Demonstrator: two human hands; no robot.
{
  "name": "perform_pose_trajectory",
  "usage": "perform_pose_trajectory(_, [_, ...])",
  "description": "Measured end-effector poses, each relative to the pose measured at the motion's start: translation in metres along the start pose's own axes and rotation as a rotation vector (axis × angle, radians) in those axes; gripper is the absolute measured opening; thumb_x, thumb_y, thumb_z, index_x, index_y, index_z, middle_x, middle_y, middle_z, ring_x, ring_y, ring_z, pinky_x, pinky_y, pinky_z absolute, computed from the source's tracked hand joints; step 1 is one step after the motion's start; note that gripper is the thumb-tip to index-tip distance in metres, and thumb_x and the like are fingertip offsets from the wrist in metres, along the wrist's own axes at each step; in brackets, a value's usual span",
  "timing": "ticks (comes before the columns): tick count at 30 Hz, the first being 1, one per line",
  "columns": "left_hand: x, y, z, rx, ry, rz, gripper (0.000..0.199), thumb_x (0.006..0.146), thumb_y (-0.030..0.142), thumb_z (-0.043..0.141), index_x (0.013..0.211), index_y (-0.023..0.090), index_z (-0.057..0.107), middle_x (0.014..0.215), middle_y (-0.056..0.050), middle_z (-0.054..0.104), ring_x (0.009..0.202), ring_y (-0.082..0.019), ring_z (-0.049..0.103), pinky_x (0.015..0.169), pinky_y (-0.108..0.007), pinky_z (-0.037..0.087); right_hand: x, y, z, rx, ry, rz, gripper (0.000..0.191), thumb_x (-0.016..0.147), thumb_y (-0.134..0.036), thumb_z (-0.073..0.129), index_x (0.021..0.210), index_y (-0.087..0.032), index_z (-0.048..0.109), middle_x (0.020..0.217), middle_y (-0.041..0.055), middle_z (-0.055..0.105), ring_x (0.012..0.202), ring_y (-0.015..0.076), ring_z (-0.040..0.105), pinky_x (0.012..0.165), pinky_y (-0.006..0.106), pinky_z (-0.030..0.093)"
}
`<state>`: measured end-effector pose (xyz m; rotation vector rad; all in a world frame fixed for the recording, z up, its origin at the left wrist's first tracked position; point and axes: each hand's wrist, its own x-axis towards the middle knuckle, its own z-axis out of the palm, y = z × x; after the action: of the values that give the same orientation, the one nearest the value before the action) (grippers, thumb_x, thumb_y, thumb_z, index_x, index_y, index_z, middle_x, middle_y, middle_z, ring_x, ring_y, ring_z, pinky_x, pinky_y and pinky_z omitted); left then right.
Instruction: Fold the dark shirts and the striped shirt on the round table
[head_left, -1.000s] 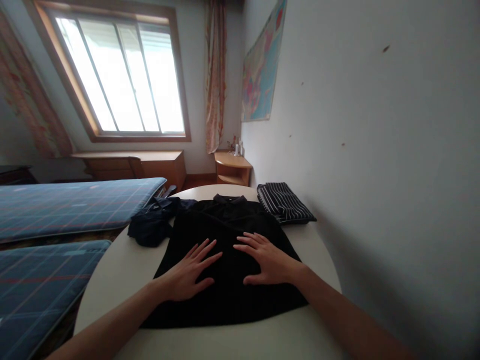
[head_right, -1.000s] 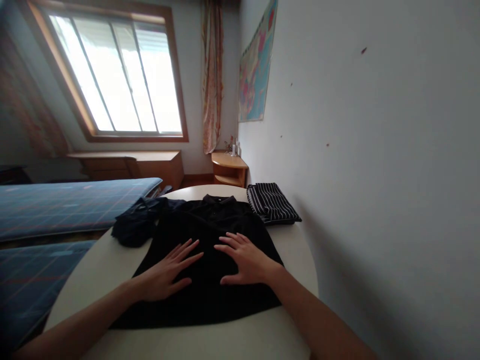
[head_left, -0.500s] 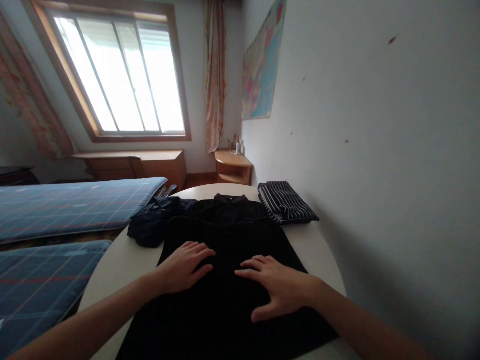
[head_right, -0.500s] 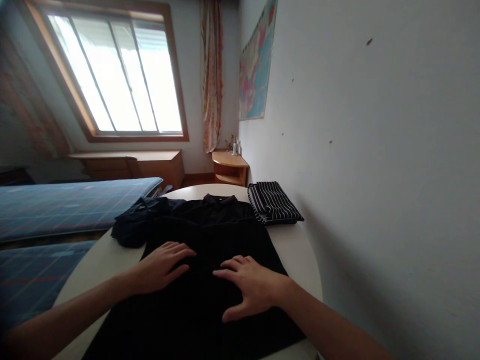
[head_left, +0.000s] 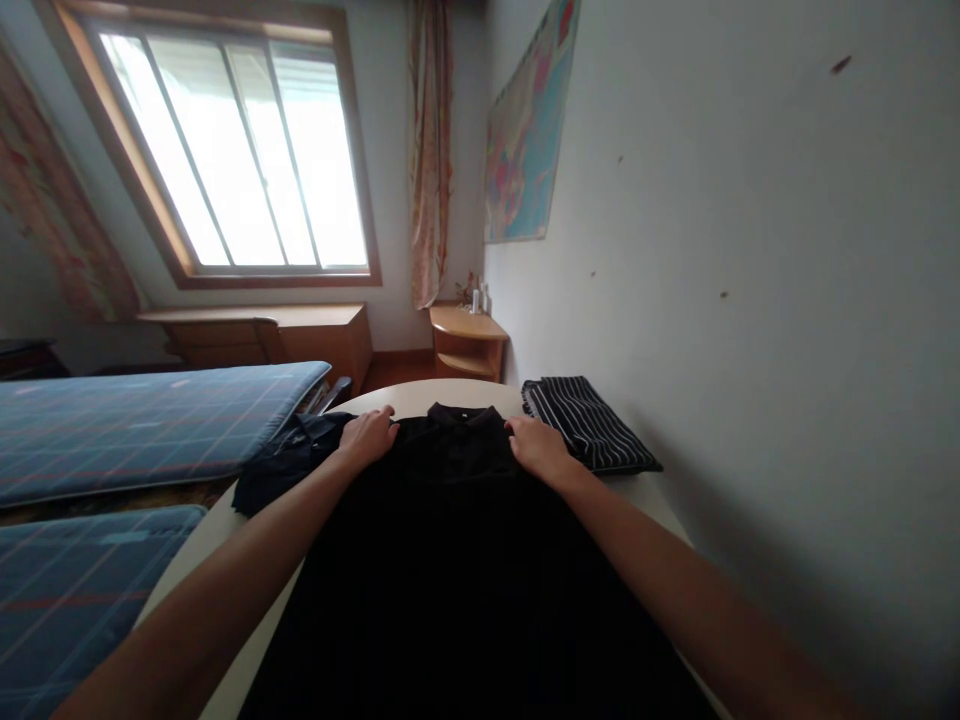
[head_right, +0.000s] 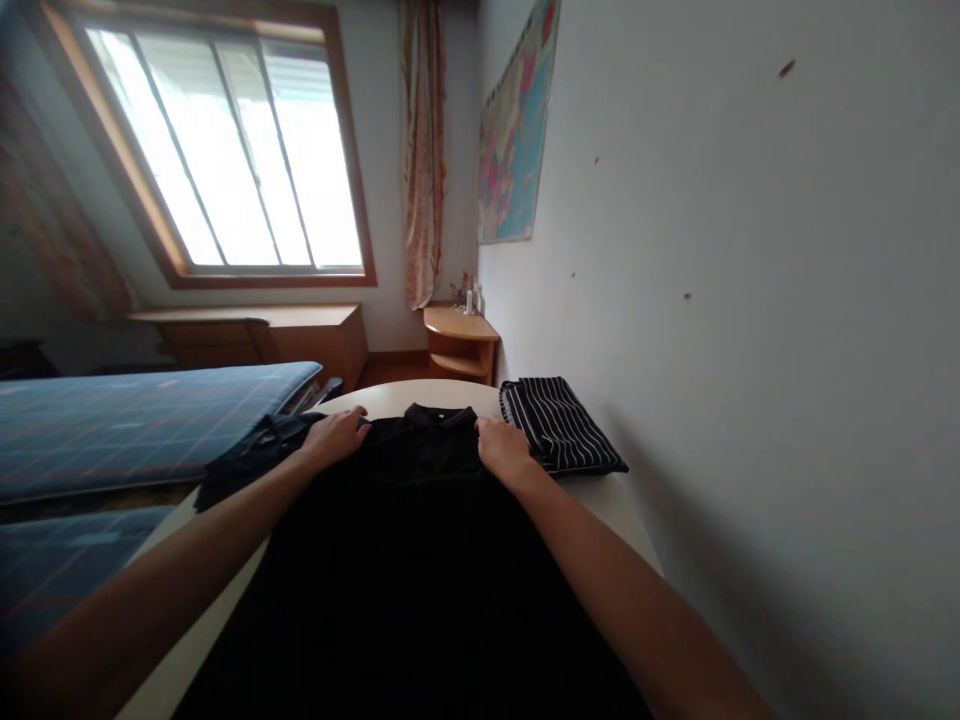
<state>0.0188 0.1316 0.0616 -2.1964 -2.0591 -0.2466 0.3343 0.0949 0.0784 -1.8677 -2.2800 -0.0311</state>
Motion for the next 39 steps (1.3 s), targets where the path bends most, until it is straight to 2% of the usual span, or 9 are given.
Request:
perform_pose_trajectory(4, [0.011,-0.001,0.01,0.028,-0.056,-0.054,0.037,0.087,0.031,0.056,0.121,0.017,0.056,0.107,-0.017,0.072,0.105,-0.034,0.067,0.087,-0.043,0.047,0.022,0.003,0.023,-0.045,-0.101,0.141,0.045,0.092,-0.017,0.047,0.137,-0.016,0.051,0.139,0.019,0.053,0.113,0.0271,0.063,0.093,0.037,0.046])
perform_pose_trajectory(8, [0.015,0.0,0.009,0.001,-0.025,-0.041,0.031,0.089,0.026,0.053,0.118,0.017,0.055,0.105,-0.014,0.072,0.105,-0.03,0.066,0.088,-0.038,0.047,0.031,0.005,0.038,-0.062,-0.141,0.194,0.045,0.091,-0.013,0.044,0.136,-0.012,0.051,0.125,0.023,0.062,0.108,0.0313,0.066,0.088,0.042,0.048])
perform_pose_trajectory(17, [0.042,-0.02,-0.036,-0.075,0.136,-0.028,0.022,0.095,0.029,0.046,0.114,0.025,0.056,0.115,-0.009,0.064,0.101,-0.026,0.065,0.085,-0.033,0.048,0.051,-0.005,0.033,-0.088,-0.124,0.141,0.035,0.091,-0.009,0.04,0.117,-0.014,0.064,0.113,0.0189,0.068,0.107,0.0296,0.066,0.087,0.039,0.05])
perform_pose_trajectory(22, [0.052,-0.036,-0.058,-0.004,0.228,-0.061,0.023,0.095,0.028,0.045,0.112,0.026,0.06,0.112,-0.009,0.062,0.095,-0.026,0.066,0.08,-0.034,0.049,0.077,-0.02,0.018,-0.001,0.117,0.112,0.045,0.094,-0.008,0.028,0.127,-0.014,0.058,0.128,0.0177,0.061,0.106,0.027,0.066,0.09,0.039,0.051])
perform_pose_trajectory(26, [0.052,-0.031,-0.061,0.093,0.28,-0.192,0.03,0.097,0.023,0.038,0.119,0.02,0.057,0.116,-0.015,0.059,0.1,-0.029,0.063,0.081,-0.037,0.049,0.091,-0.029,0.025,0.119,0.295,-0.008,0.057,0.091,-0.007,0.032,0.148,-0.007,0.036,0.157,0.0186,0.031,0.136,0.0259,0.045,0.108,0.036,0.04])
perform_pose_trajectory(29, [0.047,-0.015,-0.054,0.162,0.279,-0.207,0.034,0.094,0.02,0.041,0.125,0.014,0.054,0.125,-0.02,0.055,0.116,-0.034,0.054,0.091,-0.044,0.044,0.087,-0.034,0.047,0.119,0.215,-0.056,0.064,0.09,-0.019,0.046,0.151,-0.003,0.031,0.163,0.019,0.016,0.147,0.0279,0.026,0.116,0.037,0.03])
perform_pose_trajectory(33, [0.024,0.017,-0.031,0.149,0.112,-0.035,0.034,0.093,0.021,0.043,0.122,0.012,0.057,0.126,-0.022,0.057,0.119,-0.035,0.051,0.096,-0.046,0.04,0.066,-0.039,0.073,0.135,0.099,-0.048,0.056,0.096,-0.04,0.045,0.143,-0.009,0.047,0.16,0.0162,0.027,0.143,0.029,0.032,0.116,0.043,0.028])
perform_pose_trajectory(37, [-0.015,0.047,0.009,0.1,0.01,0.044,0.041,0.09,0.039,0.055,0.122,0.014,0.061,0.118,-0.019,0.064,0.112,-0.036,0.057,0.094,-0.047,0.043,0.04,-0.041,0.082,0.167,0.202,-0.097,0.049,0.099,-0.046,0.037,0.132,-0.017,0.057,0.151,0.0118,0.045,0.137,0.0256,0.039,0.117,0.045,0.022])
perform_pose_trajectory(39, [-0.035,0.057,0.03,0.067,-0.006,0.087,0.05,0.092,0.045,0.052,0.133,0.017,0.055,0.128,-0.018,0.061,0.119,-0.035,0.054,0.101,-0.049,0.039,0.029,-0.04,0.082,0.166,0.253,-0.118,0.047,0.097,-0.044,0.041,0.134,-0.018,0.056,0.148,0.011,0.048,0.136,0.0246,0.04,0.117,0.043,0.02])
